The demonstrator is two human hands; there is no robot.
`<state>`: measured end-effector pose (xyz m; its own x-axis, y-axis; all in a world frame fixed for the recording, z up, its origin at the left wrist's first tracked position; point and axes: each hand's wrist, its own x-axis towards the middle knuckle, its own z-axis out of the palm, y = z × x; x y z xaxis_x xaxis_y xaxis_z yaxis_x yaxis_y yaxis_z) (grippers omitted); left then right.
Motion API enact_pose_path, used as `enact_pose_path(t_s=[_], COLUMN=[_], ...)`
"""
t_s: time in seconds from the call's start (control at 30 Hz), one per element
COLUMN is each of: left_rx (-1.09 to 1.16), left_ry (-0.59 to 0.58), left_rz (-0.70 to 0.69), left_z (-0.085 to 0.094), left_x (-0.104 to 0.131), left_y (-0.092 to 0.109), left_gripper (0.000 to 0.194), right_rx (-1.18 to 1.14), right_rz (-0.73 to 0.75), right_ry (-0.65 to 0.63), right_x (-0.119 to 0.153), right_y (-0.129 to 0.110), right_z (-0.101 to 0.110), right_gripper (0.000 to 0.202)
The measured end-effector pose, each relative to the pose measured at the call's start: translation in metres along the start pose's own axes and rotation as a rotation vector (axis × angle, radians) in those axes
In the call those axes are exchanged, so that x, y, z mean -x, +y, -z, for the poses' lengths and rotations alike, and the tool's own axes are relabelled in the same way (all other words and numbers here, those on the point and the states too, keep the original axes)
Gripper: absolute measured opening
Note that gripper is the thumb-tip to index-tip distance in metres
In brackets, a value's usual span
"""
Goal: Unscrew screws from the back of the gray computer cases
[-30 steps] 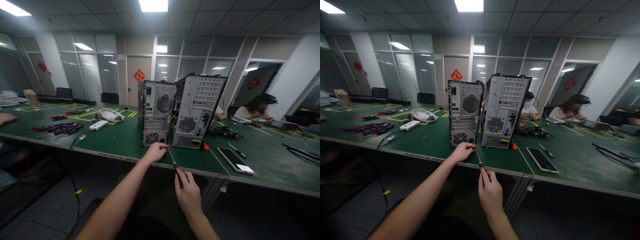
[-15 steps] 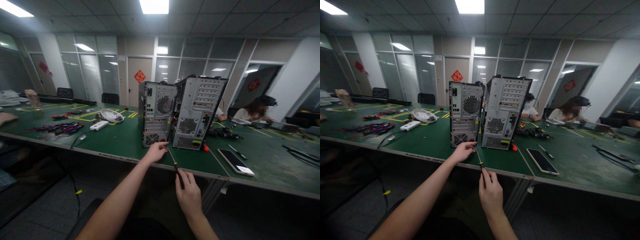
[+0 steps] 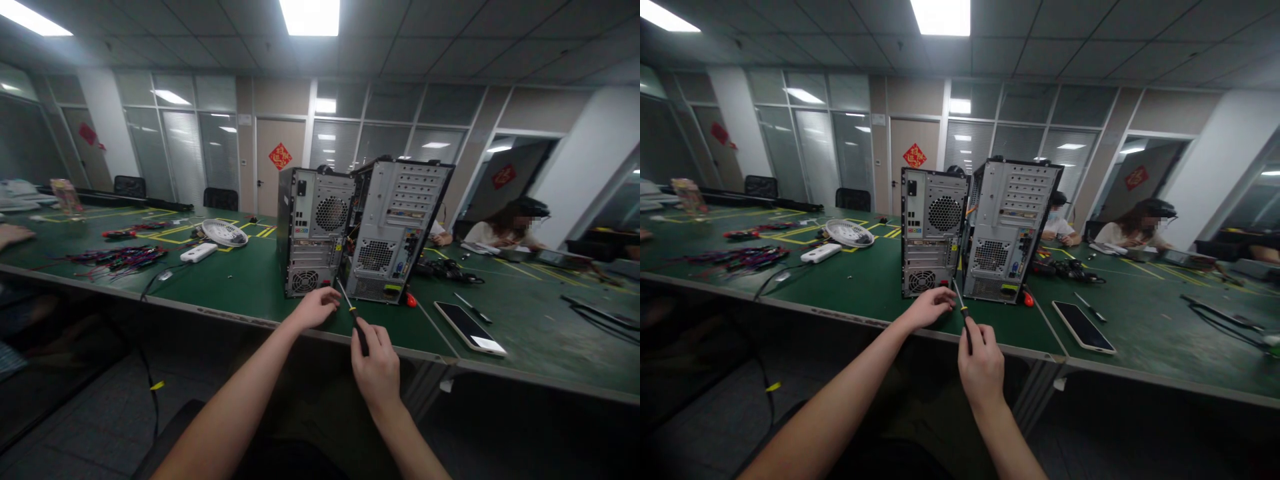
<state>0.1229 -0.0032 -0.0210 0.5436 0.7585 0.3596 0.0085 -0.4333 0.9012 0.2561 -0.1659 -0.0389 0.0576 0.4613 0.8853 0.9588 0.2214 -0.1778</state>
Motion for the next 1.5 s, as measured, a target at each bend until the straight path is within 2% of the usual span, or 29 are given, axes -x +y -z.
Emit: enact_pose_path(t_s=[0.13,0.3,0.7,1.5], left_rx=[-0.010,-0.011,-0.013,0.044], left_ry=[-0.057,-0.057,-0.055,-0.049], left_rz=[-0.045,-0.035,-0.029,-0.030], left_z=[0.000,0.000,-0.001,-0.002], left_x=[0.002,0.005,0.006,0.003], left_y=[0.003,0.007,0.007,-0.001], left_gripper=[0.042,0.054,0.062,0.067], right_rx=[0.003,0.038,0.113,0.238], right_rz=[-0.004,-0.021,0.003,-0.026], right_ry=[-0.003,-0.025,-0.001,-0.064], right_x=[-0.006,-0.009,-0.012,-0.019], right_y=[-0.004,-0.006,-0.007,-0.024], right_z=[-0.006,-0.011,-0.017,-0.017], right_gripper=[0.029,0.029,0.031,0.029])
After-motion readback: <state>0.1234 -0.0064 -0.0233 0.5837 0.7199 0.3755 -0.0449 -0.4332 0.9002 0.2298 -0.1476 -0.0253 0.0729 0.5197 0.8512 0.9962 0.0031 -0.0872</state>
